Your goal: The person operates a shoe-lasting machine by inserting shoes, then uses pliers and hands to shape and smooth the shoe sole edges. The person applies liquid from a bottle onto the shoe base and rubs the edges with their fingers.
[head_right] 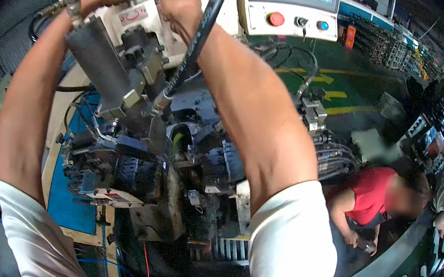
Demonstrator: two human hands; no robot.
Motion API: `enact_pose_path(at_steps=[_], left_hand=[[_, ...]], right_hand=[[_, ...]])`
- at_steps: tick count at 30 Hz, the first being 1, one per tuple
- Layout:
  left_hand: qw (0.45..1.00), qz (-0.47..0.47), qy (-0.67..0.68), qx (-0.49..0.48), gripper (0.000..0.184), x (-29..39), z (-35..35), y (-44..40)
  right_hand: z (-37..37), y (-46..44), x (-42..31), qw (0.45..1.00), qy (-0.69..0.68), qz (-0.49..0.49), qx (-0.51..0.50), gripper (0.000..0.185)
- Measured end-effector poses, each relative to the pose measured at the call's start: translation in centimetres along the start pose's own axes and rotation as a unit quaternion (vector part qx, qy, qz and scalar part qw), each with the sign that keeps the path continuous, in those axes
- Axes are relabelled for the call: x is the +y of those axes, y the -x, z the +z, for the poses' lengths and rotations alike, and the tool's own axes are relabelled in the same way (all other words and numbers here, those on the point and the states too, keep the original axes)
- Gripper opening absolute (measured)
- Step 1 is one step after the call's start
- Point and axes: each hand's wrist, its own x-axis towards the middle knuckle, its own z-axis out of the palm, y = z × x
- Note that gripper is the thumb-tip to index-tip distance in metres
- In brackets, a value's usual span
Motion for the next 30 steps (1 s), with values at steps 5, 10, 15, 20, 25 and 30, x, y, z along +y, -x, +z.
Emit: enact_pose_path(at_steps=[5,10,15,20,25,30], left_hand=[[0.907,-0.024,0.372,-0.193,0.03,4.9,-7.4,4.2],[0.931,-0.021,0.361,-0.055,0.029,8.6,-13.7,8.8],[0.948,-0.018,0.318,-0.005,0.028,9.3,-13.8,13.1],[0.956,-0.031,0.291,0.009,0.027,10.3,-12.0,16.6],[0.96,-0.046,0.275,0.015,0.027,10.8,-10.5,18.6],[0.961,-0.058,0.27,0.019,0.027,11.3,-9.9,19.4]], right_hand=[[-0.5,-5.1,4.6,0.99,-0.092,0.02,-0.11,0.023],[-8.6,1.5,-3.3,0.985,0.037,0.006,-0.171,0.018],[-22.5,10.1,-8.3,0.847,0.458,-0.007,-0.27,0.04],[-30.3,11.8,0.2,0.747,0.535,-0.046,-0.392,0.029],[-25.5,9.3,6.8,0.628,0.568,-0.111,-0.52,0.073],[-26.4,7.2,13.3,0.644,0.474,-0.047,-0.599,0.074]])
